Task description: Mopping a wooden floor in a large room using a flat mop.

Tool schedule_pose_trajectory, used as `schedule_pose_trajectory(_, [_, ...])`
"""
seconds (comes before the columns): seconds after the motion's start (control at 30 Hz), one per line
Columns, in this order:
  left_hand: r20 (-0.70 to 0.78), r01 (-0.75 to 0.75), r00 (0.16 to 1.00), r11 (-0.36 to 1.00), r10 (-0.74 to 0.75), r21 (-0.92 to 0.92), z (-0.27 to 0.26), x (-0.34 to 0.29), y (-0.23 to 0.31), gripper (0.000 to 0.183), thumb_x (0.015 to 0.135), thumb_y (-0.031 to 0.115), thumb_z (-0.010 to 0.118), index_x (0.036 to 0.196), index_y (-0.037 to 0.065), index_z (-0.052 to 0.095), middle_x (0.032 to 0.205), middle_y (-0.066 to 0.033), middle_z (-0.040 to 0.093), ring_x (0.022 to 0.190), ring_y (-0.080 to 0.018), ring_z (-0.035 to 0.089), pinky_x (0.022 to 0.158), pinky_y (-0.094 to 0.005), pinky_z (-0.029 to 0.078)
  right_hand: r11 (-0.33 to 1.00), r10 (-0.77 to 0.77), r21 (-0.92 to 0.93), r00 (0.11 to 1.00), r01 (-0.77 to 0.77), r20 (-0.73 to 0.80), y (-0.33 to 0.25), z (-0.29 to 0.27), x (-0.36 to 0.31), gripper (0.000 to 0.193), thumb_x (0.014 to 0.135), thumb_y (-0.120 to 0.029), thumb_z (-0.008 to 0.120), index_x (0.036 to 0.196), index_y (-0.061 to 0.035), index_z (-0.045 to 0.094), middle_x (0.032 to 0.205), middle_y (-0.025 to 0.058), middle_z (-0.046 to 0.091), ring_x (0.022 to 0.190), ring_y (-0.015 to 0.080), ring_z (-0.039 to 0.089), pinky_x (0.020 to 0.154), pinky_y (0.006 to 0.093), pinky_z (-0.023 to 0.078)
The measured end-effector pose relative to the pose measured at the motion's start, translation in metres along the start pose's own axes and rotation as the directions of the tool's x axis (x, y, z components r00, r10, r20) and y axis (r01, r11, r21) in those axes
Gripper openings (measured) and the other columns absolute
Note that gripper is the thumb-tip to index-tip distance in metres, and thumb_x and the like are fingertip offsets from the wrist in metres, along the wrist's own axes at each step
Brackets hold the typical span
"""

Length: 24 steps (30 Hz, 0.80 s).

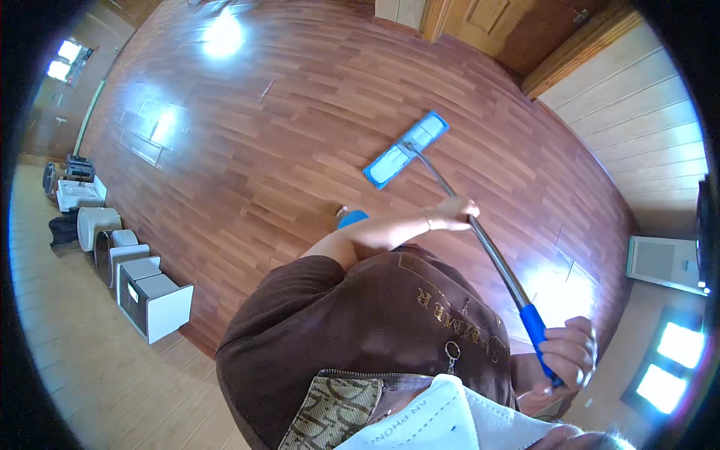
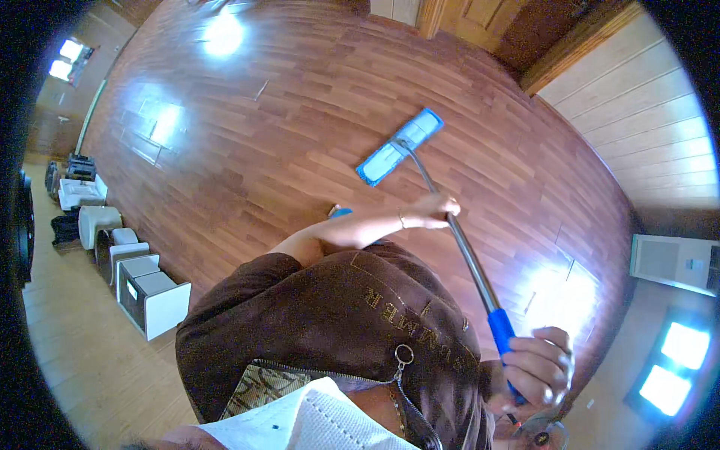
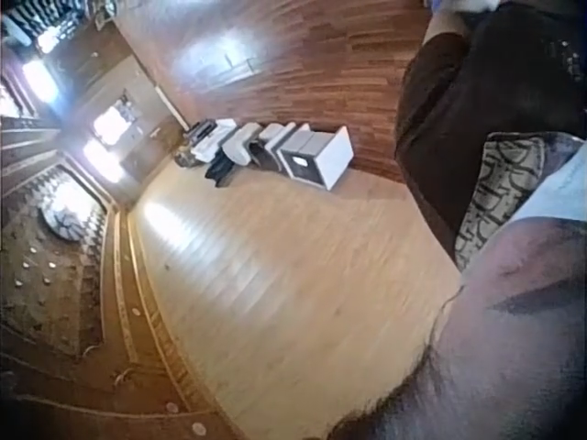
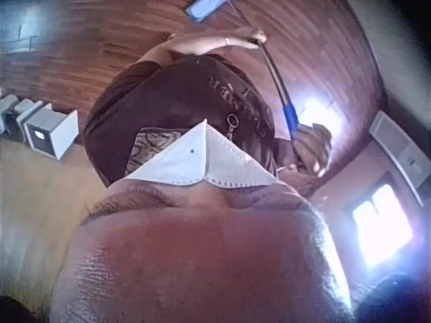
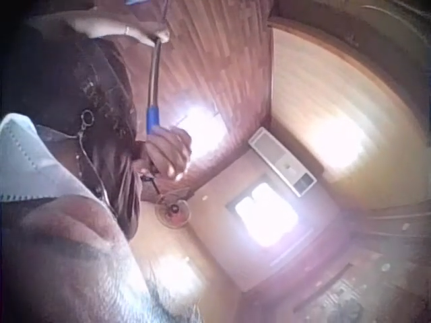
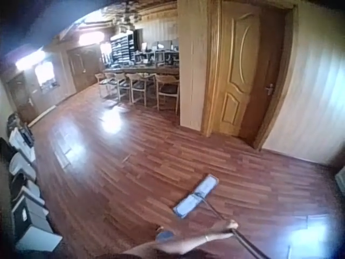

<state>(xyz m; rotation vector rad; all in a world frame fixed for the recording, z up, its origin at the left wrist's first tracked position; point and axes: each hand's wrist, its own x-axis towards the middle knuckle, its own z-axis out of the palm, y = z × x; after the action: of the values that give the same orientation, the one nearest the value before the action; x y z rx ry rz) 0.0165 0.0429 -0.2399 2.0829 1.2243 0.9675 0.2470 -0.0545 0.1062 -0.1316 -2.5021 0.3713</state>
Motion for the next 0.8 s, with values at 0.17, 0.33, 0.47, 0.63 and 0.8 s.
schedule_pose_trajectory(0.17, [0.198, -0.130, 0.970, 0.989, 0.143, -0.076, 0.036, -0.004, 0.051, 0.019, 0.076, 0.017, 0.062, 0.067, 0.005, 0.051, 0.064, -0.0119, 0.054, 0.061, -0.0311, 0.057, 0.058, -0.0436, 0.047, 0.977, -0.052, -0.213, 0.962, -0.006, -0.267, -0.037, -0.024, -0.041, 0.052, 0.090, -0.060, 0.045, 0.078, -0.0103, 0.053, 0.059, 0.0031, 0.055, 0.051, 0.0186, 0.053, 0.052, 0.0354, 0.037])
schedule_pose_trajectory(0.33, [0.423, 0.027, 0.906, 0.992, 0.028, -0.123, 0.016, -0.031, 0.073, 0.018, 0.075, 0.020, 0.063, 0.066, 0.009, 0.053, 0.061, -0.0105, 0.057, 0.061, -0.0308, 0.060, 0.058, -0.0440, 0.048, 0.997, -0.004, -0.079, 0.966, -0.016, -0.257, -0.037, -0.031, -0.078, 0.039, 0.094, -0.045, 0.045, 0.086, -0.0080, 0.054, 0.067, 0.0060, 0.054, 0.060, 0.0211, 0.052, 0.065, 0.0449, 0.039])
schedule_pose_trajectory(0.47, [0.199, 0.080, 0.976, 0.996, -0.084, 0.026, 0.022, -0.051, 0.053, 0.013, 0.073, 0.021, 0.062, 0.070, 0.009, 0.057, 0.067, -0.0117, 0.060, 0.065, -0.0337, 0.062, 0.058, -0.0461, 0.048, 0.988, -0.073, 0.120, 0.970, 0.103, -0.231, -0.004, -0.026, -0.075, 0.035, 0.094, -0.042, 0.045, 0.087, -0.0082, 0.053, 0.072, 0.0053, 0.055, 0.063, 0.0195, 0.052, 0.065, 0.0433, 0.038])
schedule_pose_trajectory(0.63, [-0.109, 0.291, 0.953, 0.955, -0.284, 0.051, -0.006, -0.077, 0.033, 0.011, 0.071, 0.015, 0.060, 0.067, 0.008, 0.053, 0.069, -0.0109, 0.058, 0.068, -0.0318, 0.062, 0.058, -0.0459, 0.047, 0.887, -0.064, 0.401, 0.919, 0.231, -0.388, 0.050, 0.020, -0.047, 0.036, 0.090, -0.045, 0.053, 0.079, -0.0111, 0.052, 0.066, 0.0032, 0.051, 0.059, 0.0176, 0.050, 0.061, 0.0378, 0.036])
schedule_pose_trajectory(0.8, [-0.375, 0.439, 0.851, 0.890, -0.368, 0.123, -0.045, -0.134, -0.006, 0.005, 0.068, 0.017, 0.060, 0.068, 0.012, 0.060, 0.064, -0.0150, 0.060, 0.064, -0.0390, 0.061, 0.055, -0.0483, 0.047, 0.711, -0.088, 0.632, 0.931, 0.308, -0.355, 0.066, 0.083, 0.010, 0.038, 0.083, -0.045, 0.066, 0.074, -0.0113, 0.052, 0.064, 0.0037, 0.053, 0.061, 0.0201, 0.056, 0.058, 0.0370, 0.043])
